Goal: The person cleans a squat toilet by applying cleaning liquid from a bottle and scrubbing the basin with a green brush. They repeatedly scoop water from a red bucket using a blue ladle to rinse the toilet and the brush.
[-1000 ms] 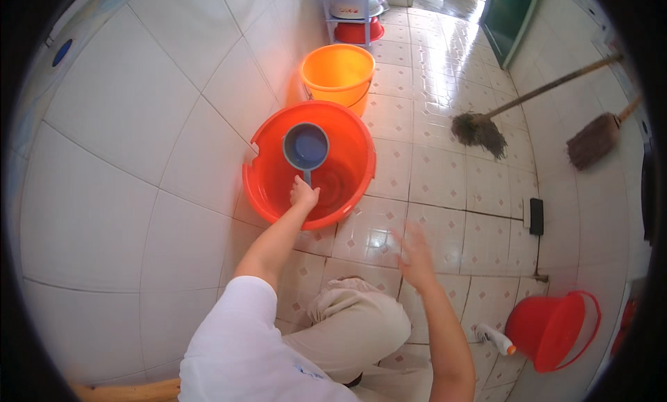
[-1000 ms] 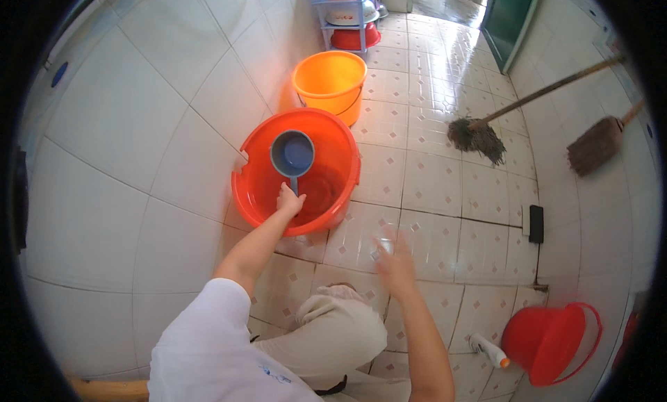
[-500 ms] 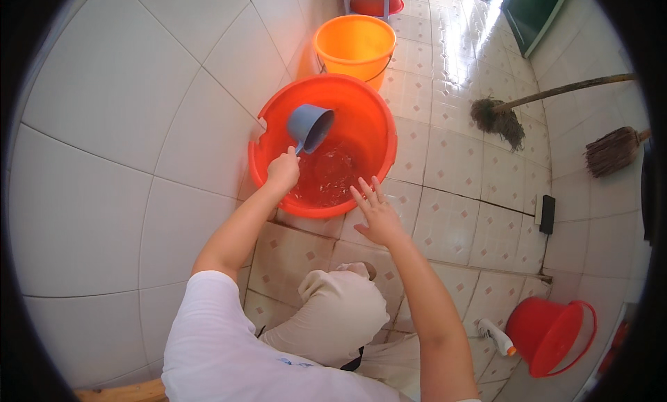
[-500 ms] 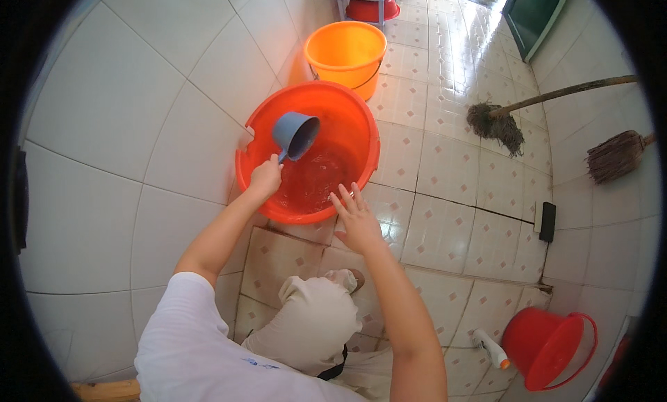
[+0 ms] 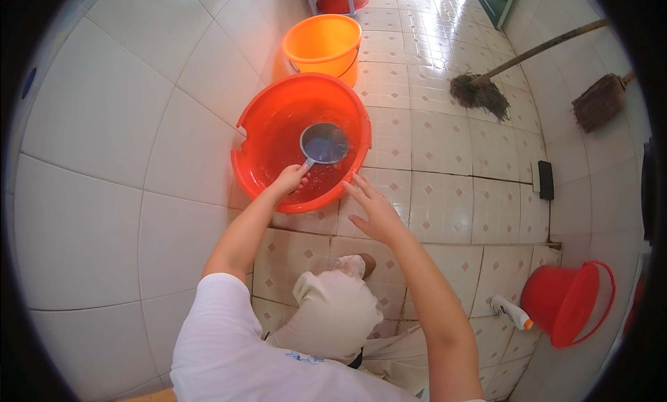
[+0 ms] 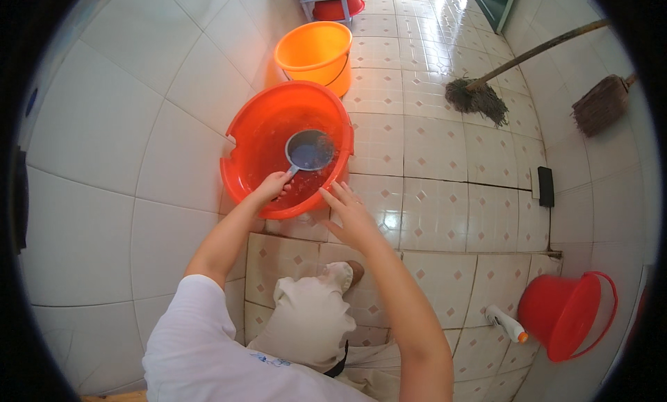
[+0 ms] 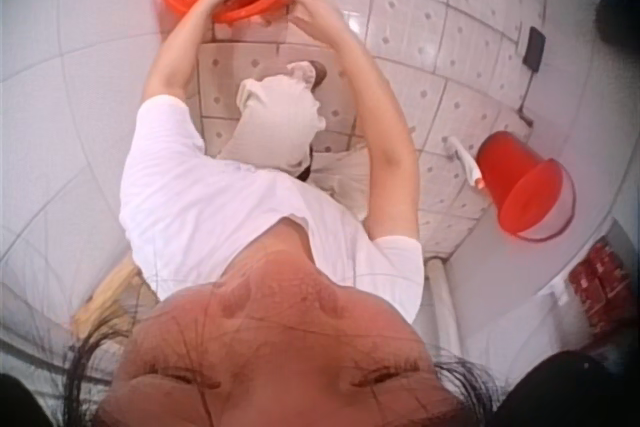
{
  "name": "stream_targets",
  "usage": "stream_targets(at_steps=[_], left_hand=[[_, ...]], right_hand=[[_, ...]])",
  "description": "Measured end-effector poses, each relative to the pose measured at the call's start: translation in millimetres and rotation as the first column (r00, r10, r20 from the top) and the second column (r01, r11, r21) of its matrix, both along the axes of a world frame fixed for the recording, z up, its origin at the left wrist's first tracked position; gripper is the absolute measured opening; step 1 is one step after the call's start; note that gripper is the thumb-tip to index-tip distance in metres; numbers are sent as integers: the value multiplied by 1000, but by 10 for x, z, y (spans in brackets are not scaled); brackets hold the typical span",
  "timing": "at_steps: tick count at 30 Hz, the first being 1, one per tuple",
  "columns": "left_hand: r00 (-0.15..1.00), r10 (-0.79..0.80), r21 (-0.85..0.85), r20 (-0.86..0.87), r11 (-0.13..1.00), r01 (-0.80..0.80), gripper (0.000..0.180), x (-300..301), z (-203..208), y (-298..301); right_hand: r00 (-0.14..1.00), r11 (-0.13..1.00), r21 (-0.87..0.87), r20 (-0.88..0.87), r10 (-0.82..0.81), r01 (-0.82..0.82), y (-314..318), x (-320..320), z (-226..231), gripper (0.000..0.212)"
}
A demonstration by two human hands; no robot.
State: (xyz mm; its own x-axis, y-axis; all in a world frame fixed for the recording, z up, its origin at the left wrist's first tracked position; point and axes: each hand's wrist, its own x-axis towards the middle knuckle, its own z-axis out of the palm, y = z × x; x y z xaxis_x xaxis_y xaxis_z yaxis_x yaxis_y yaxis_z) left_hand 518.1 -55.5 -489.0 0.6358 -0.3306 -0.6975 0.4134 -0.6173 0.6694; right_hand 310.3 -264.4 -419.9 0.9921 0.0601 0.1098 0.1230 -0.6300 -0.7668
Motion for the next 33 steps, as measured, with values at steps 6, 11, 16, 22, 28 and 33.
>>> stream_targets(at_steps=[6, 11, 16, 22, 28, 33], left_hand=[[996, 61, -225, 65, 973, -45, 28, -285, 531, 144], [979, -89, -221, 184, 967, 130, 22, -538, 1419, -96], [945, -215, -172, 245, 950, 261, 23, -1339, 2030, -608], [788, -568, -191, 237, 768, 611, 23, -2368, 2266, -1342], [452, -885, -225, 111, 420, 879, 24, -3658, 2228, -2419], [30, -998, -215, 62, 16, 977, 23, -4962, 1707, -3258]], right_hand=[[994, 993, 41, 5, -113, 112, -215, -605, 182, 66], [958, 954, 115, 54, -283, 275, -591, -1156, 350, 65], [844, 833, 317, 148, -515, 453, -970, -2235, 197, 53], [606, 456, 606, -55, -793, 652, -874, -3849, 414, 39], [212, 22, 768, -149, -966, 641, -424, -5137, 252, 35], [-237, -294, 771, -190, -953, 566, -80, -5960, -185, 30]])
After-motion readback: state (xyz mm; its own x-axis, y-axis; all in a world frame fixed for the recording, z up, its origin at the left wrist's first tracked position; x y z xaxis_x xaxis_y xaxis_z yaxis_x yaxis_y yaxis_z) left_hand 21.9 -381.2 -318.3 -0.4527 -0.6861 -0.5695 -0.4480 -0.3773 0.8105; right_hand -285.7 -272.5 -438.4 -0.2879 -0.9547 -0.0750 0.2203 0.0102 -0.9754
